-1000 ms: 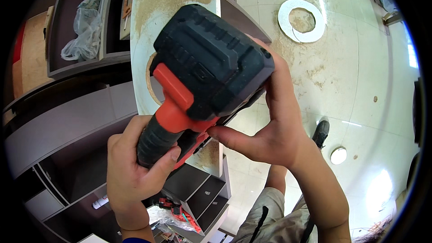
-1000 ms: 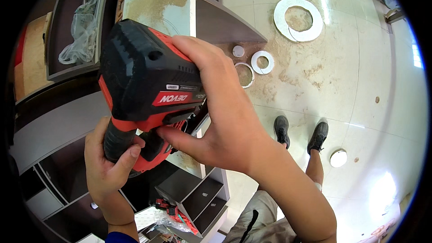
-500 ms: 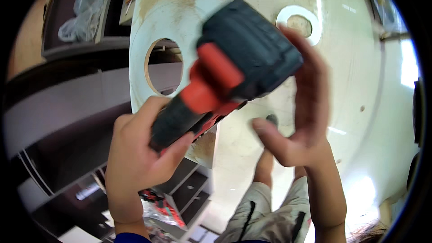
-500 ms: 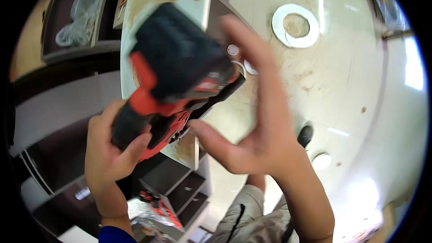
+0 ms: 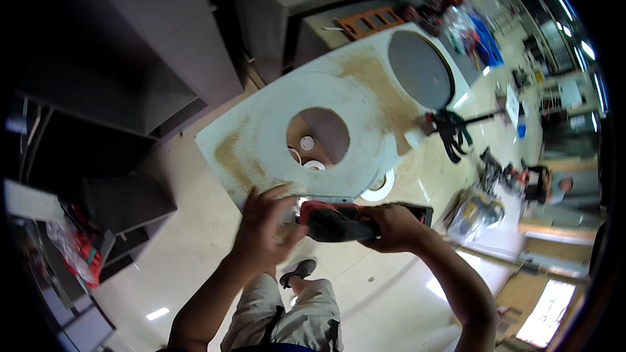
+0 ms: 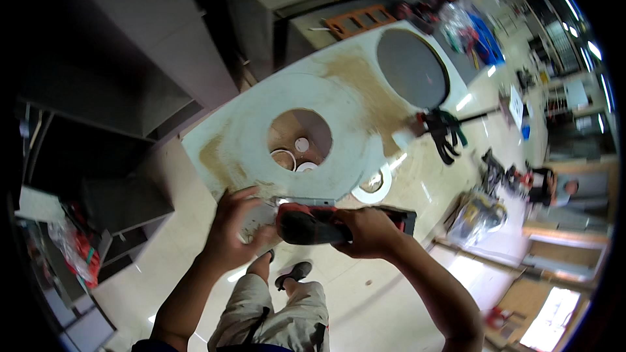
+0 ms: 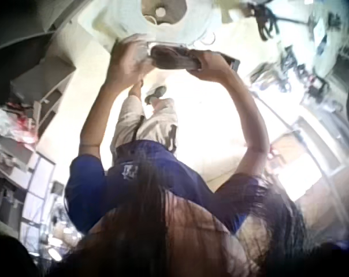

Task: The person uses a red oscillating multi-tool to cut along a marked circular line on a large white board. The person holds the board steady with one hand while guiding the tool with the other, producing sawdust as the cut progresses.

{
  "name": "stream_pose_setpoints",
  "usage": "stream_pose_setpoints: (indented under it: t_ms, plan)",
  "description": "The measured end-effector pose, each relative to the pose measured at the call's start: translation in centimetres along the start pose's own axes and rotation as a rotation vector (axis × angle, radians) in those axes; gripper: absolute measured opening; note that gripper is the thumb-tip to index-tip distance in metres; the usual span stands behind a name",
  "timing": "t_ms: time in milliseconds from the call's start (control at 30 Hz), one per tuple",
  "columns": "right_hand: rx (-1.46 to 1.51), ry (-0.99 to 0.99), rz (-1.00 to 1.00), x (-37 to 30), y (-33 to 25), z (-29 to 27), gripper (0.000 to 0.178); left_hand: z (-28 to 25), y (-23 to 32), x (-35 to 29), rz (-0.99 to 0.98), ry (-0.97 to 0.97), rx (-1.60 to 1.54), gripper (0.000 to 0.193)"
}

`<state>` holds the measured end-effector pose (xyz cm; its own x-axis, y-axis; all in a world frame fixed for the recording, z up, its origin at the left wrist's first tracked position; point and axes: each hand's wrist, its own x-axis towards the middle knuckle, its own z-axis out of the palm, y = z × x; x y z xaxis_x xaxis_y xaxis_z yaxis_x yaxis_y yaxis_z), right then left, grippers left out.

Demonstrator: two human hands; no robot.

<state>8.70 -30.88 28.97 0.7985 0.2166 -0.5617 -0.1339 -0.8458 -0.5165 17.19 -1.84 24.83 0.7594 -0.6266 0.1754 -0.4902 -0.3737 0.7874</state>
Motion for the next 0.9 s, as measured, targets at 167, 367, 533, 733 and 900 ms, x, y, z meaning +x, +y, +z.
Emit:
stream_pose_setpoints:
  t_ms: [167,367,533,733,900]
  plan:
    - [0.151,-0.240,0.006,1.8,-2.8,-2.8,0.061,0.2,-13.5,-12.9,-0.604,0.265,-0.140,0.042]
    - [0.218,-0.108,-0.208,5.2,-2.4,0.3,0.067,4.3,-12.0,-19.0,-1.034,0.179,-0.562,0.054]
    - [0.026,-0.151,-0.191,4.2,-2.7,-0.2,0.072,9.7,-10.1,-15.7,-0.944,0.311,-0.770,0.067]
    - [-0.042,-0.240,-0.040,4.1,-3.1,0.0,0.086,12.7,-10.2,-14.8,-0.873,0.620,-0.827,0.063]
    - [-0.110,-0.219,-0.103,4.3,-2.9,0.7,0.095,12.9,-11.0,-14.1,-0.934,0.522,-0.857,0.047]
